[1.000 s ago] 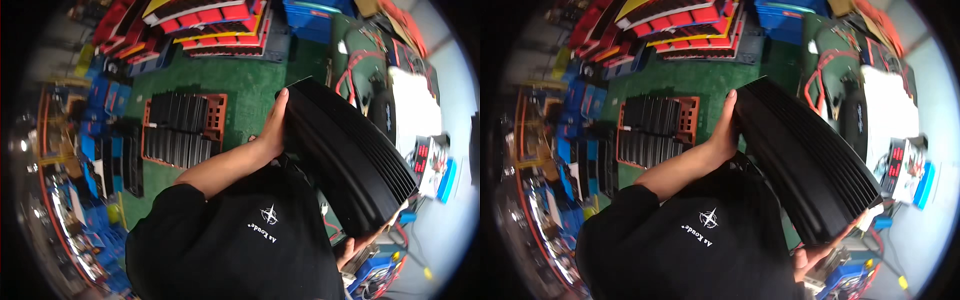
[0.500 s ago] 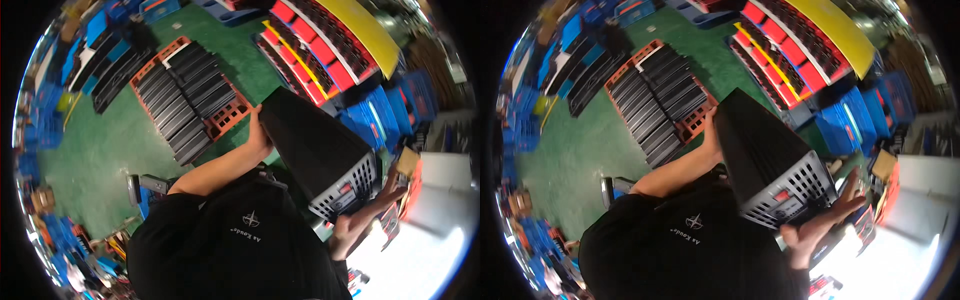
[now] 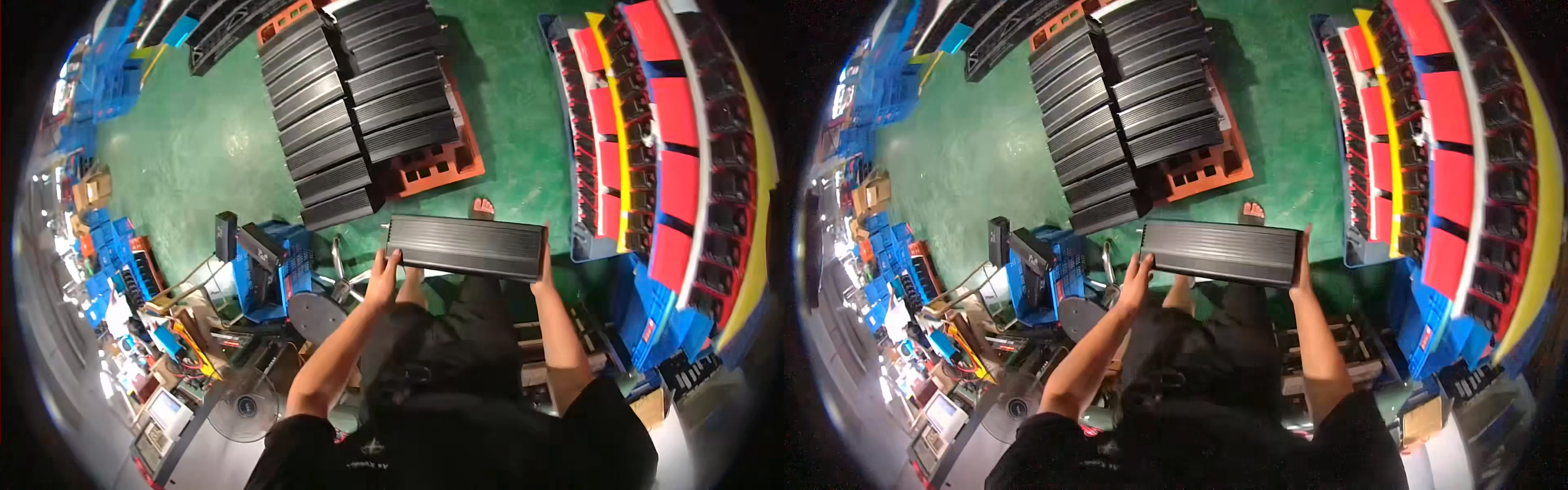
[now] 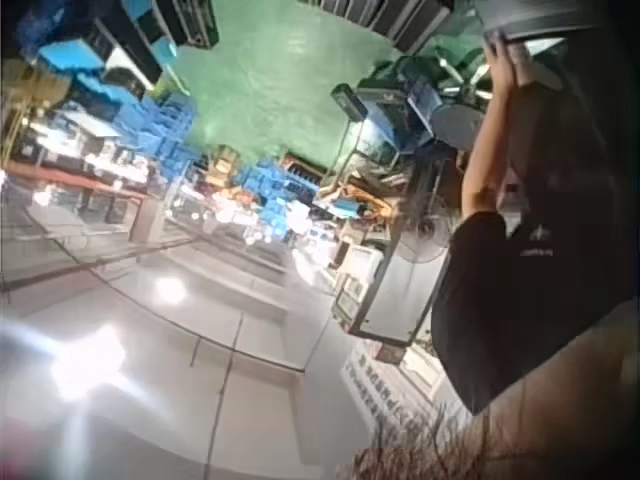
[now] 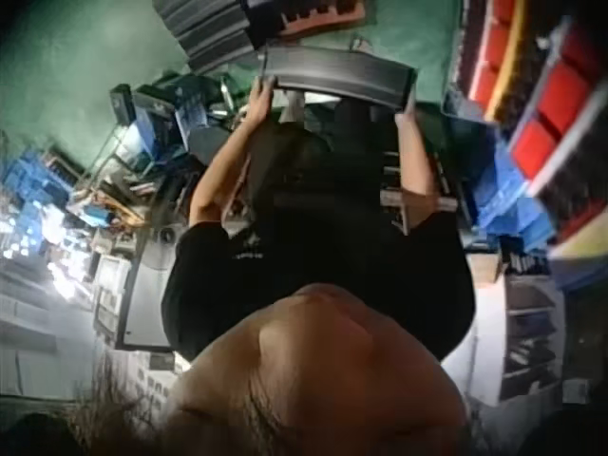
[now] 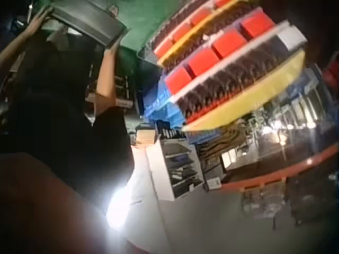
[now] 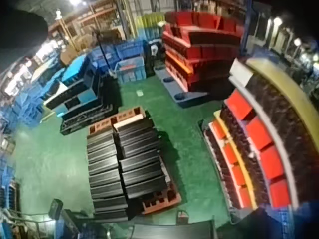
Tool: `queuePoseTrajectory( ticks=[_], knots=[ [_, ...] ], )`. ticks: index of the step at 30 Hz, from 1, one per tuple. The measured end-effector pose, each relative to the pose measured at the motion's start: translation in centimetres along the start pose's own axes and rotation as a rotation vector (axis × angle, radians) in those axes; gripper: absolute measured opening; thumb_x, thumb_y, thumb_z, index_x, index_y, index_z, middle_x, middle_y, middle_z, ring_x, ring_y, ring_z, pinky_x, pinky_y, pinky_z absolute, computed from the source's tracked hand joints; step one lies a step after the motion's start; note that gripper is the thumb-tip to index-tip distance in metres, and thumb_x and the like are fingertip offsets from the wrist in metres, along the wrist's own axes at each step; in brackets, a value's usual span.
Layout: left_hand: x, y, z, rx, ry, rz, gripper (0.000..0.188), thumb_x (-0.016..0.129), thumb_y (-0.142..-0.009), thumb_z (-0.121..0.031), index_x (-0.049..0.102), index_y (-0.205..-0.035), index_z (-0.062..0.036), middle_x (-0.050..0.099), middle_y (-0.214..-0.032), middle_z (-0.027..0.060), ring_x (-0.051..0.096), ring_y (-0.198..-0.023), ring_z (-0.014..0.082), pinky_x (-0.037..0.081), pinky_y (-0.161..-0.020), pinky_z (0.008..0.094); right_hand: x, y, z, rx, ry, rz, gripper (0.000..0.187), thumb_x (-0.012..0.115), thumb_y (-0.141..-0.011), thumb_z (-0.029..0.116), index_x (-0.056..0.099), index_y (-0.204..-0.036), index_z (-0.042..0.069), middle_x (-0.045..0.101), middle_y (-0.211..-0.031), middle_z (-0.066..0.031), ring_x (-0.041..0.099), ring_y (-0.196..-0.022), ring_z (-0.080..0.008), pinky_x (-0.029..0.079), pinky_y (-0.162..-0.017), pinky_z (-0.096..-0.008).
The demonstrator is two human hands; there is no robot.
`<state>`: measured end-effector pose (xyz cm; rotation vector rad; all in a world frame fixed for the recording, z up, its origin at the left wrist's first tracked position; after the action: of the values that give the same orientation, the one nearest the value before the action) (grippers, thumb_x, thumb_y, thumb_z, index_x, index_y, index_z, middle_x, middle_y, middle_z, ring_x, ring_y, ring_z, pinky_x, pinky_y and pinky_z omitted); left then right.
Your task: Connecting alligator clips to a power inverter to test its functionality at a workstation.
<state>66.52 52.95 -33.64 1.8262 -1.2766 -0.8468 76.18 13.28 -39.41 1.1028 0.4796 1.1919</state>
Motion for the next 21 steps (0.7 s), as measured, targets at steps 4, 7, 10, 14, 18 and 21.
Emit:
queuePoseTrajectory(
  ticks=[4,7,10,14,18,21],
  knots=[
    [5.1,-14.0,8.4,-0.137,0.181,0.052,0.088,0.061,-0.106,-0.043,0.012,-0.172,-0.0097,0.033,-0.170,0.0147,0.036,-0.154,0.0287,0.045,-0.115,0.0501,-2.7,-21.9,-1.0,-0.197,0.317,0.267,0.093,0.039,-0.107,0.072,0.004,-0.173,0.018,0.032,-0.168,-0.0038,0.033,-0.151,-0.0229,0.025,-0.126,-0.0388],
    [-1.8,-22.5,9.6,-0.142,0.192,-0.232,0.086,0.062,-0.106,-0.042,0.015,-0.170,-0.0114,0.041,-0.162,0.0166,0.053,-0.134,0.0291,0.049,-0.111,0.0463,8.8,-32.8,-5.9,-0.090,0.471,0.272,0.094,0.037,-0.106,0.074,-0.003,-0.173,0.020,0.000,-0.179,-0.0064,0.004,-0.163,-0.0253,0.014,-0.130,-0.0434],
    [4.5,-29.6,10.3,-0.213,0.262,-0.158,0.078,0.066,-0.105,-0.035,0.024,-0.164,-0.0050,0.051,-0.149,0.0189,0.069,-0.103,0.0287,0.051,-0.107,0.0412,4.4,-43.1,-3.6,-0.314,1.102,0.368,0.066,0.024,-0.117,0.044,0.025,-0.167,0.002,0.029,-0.171,-0.0222,0.022,-0.162,-0.0302,0.019,-0.131,-0.0340],
    [0.5,-34.3,12.3,0.065,0.324,-0.124,0.061,0.061,-0.106,-0.014,0.033,-0.160,-0.0077,0.047,-0.154,0.0150,0.048,-0.139,0.0291,0.050,-0.113,0.0473,5.6,-48.5,-9.0,-0.137,0.837,0.329,0.061,0.029,-0.115,0.039,0.055,-0.145,-0.007,0.062,-0.146,-0.0189,0.058,-0.134,-0.0338,0.043,-0.117,-0.0406],
    [-2.7,-35.2,10.7,0.197,0.307,-0.217,0.064,0.063,-0.103,-0.011,0.035,-0.160,-0.0097,0.054,-0.145,0.0134,0.052,-0.133,0.0247,0.046,-0.113,0.0417,3.8,-45.3,-15.9,-0.050,0.605,0.045,0.057,0.045,-0.113,0.047,0.059,-0.148,0.004,0.066,-0.141,-0.0023,0.060,-0.126,-0.0170,0.043,-0.113,-0.0333],
    [-1.7,-37.7,11.0,0.240,-0.032,-0.383,0.069,0.070,-0.099,-0.020,0.038,-0.160,-0.0083,0.052,-0.151,0.0157,0.052,-0.137,0.0308,0.043,-0.115,0.0399,6.0,-43.8,-11.1,-0.296,0.242,0.255,0.060,0.037,-0.114,0.046,0.047,-0.157,0.005,0.057,-0.154,-0.0064,0.056,-0.137,-0.0206,0.037,-0.121,-0.0376]
  ],
)
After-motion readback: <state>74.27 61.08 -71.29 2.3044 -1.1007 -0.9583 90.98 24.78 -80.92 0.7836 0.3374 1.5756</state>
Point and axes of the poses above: each hand's wrist, its own y-axis away from the middle knuckle, its own x-axis out of the palm, z = x × y, the point moved 8 cm from there along -y, towards the middle knuckle
